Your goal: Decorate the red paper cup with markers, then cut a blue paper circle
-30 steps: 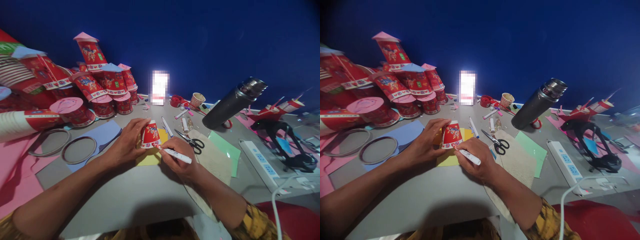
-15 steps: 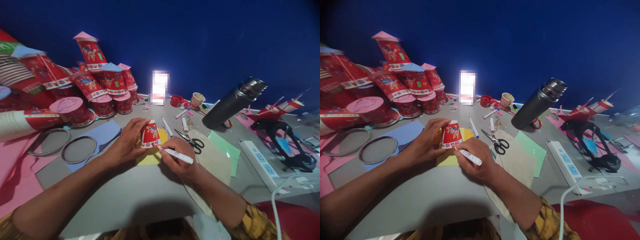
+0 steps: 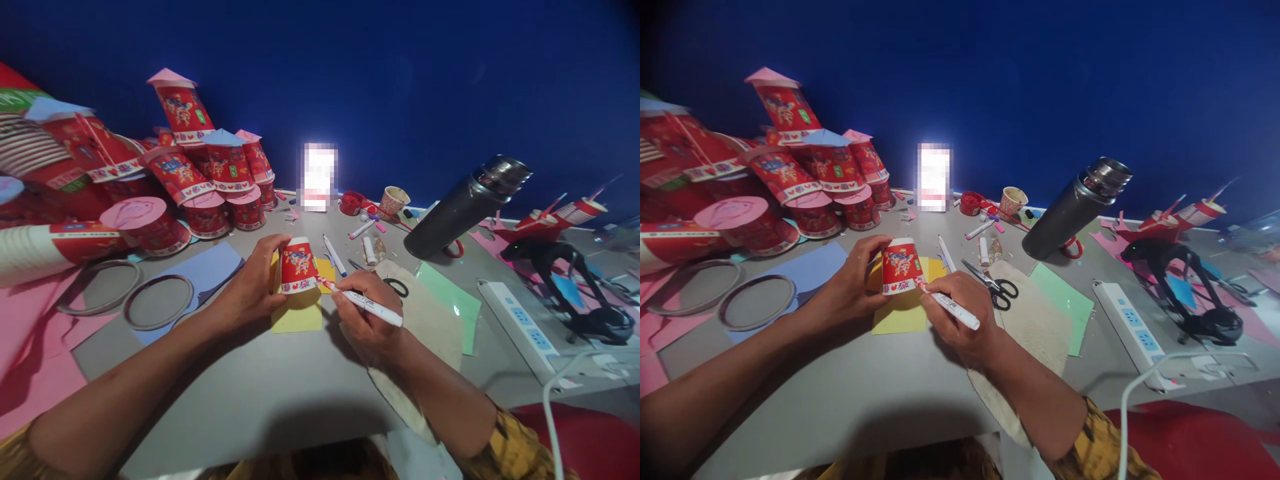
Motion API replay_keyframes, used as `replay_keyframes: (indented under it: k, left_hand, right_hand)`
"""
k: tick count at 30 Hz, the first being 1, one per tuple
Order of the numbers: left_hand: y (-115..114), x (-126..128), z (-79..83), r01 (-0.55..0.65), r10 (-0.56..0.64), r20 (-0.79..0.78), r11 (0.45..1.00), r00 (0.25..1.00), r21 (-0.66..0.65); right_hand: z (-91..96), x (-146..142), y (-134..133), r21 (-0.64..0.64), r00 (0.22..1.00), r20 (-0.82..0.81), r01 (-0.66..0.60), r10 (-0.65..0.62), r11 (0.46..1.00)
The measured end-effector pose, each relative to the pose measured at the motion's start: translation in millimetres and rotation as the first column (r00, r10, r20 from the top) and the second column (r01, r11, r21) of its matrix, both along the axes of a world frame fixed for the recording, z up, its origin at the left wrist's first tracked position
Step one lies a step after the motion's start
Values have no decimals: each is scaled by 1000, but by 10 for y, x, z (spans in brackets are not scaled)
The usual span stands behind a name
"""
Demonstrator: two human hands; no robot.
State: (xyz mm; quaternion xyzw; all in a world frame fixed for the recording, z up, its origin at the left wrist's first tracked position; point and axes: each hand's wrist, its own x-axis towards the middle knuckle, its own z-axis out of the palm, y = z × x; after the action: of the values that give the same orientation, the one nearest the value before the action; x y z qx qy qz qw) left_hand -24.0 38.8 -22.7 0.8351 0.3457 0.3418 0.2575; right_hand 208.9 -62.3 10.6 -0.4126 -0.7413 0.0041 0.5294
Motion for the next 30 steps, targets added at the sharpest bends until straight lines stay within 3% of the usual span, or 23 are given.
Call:
replay_keyframes:
  k: [13,30]
  left_hand:
    - [-21,17,66,0,0,3,991,1000,-131]
    - [-35,13,50,-15,15,-7,992,1000,-123]
  right_hand:
    - [-56,-2,31,-8,994,56,-95,96,995]
    - [-58,-15,30,-42,991,78,-102,105,994]
